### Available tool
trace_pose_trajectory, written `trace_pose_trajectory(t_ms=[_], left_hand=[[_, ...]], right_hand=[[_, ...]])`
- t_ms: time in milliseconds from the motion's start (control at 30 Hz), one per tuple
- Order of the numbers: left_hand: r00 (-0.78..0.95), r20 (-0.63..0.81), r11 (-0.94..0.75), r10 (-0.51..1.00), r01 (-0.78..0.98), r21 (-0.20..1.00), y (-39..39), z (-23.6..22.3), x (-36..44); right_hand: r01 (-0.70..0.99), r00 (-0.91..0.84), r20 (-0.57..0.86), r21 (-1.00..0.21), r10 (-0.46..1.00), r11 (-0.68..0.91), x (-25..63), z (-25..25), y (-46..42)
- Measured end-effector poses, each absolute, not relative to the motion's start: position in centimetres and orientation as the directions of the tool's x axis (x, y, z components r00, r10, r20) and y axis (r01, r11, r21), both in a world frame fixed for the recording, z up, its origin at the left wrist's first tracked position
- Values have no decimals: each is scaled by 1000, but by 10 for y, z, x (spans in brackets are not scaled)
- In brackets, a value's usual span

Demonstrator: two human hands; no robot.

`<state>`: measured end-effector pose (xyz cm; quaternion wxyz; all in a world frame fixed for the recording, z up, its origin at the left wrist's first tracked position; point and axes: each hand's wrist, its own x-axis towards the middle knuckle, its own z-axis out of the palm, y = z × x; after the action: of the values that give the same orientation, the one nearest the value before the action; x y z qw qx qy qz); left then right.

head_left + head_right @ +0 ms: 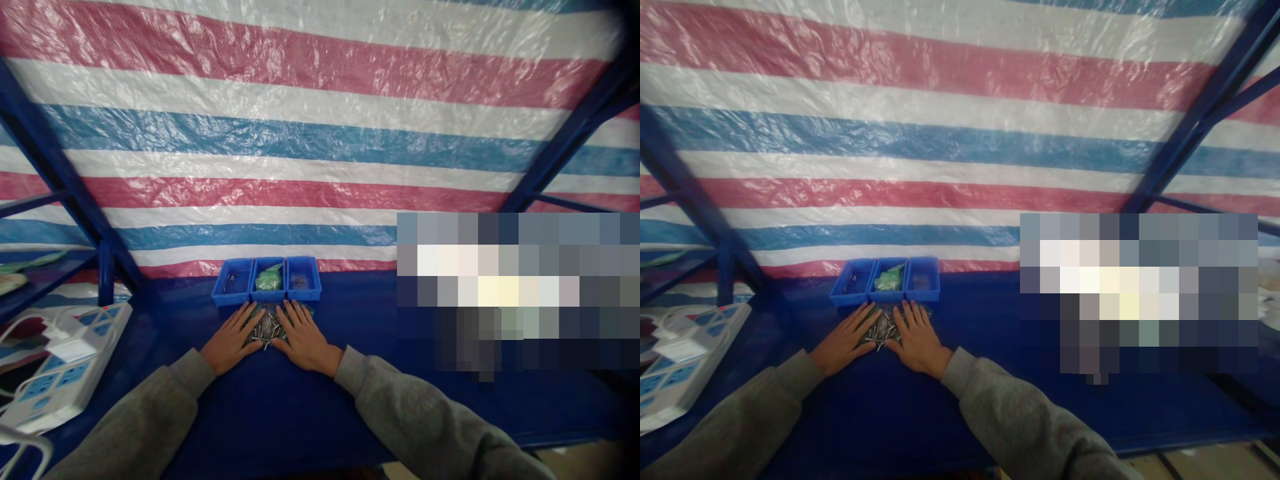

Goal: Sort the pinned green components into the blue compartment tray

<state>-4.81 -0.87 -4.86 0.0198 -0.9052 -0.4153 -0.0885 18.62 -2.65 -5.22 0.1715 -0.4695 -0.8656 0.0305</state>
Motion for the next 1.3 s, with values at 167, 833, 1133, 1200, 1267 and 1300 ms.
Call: trace_pose_trajectory(t_ms=[167,833,1133,1200,1267,1300], left_hand=[[615,195,-635,764,770,62,-9,-52,-44],[566,207,-599,798,783,169,-12,-47,-41],[519,292,-587,803,772,242,-7,-43,-41],[517,319,-594,794,771,230,-2,-42,-41],[514,332,-592,791,779,207,4,-40,-40],[508,328,-583,796,789,194,6,-38,-40]], right_hand=[[781,-493,317,-247,810,573,182,-54,-24],[759,-486,342,-293,805,582,184,-50,-26],[765,-420,360,-352,833,539,184,-48,-24],[769,-391,386,-362,836,527,183,-45,-23],[772,-359,414,-372,836,516,180,-41,-22],[771,-346,428,-377,835,513,178,-39,-21]])
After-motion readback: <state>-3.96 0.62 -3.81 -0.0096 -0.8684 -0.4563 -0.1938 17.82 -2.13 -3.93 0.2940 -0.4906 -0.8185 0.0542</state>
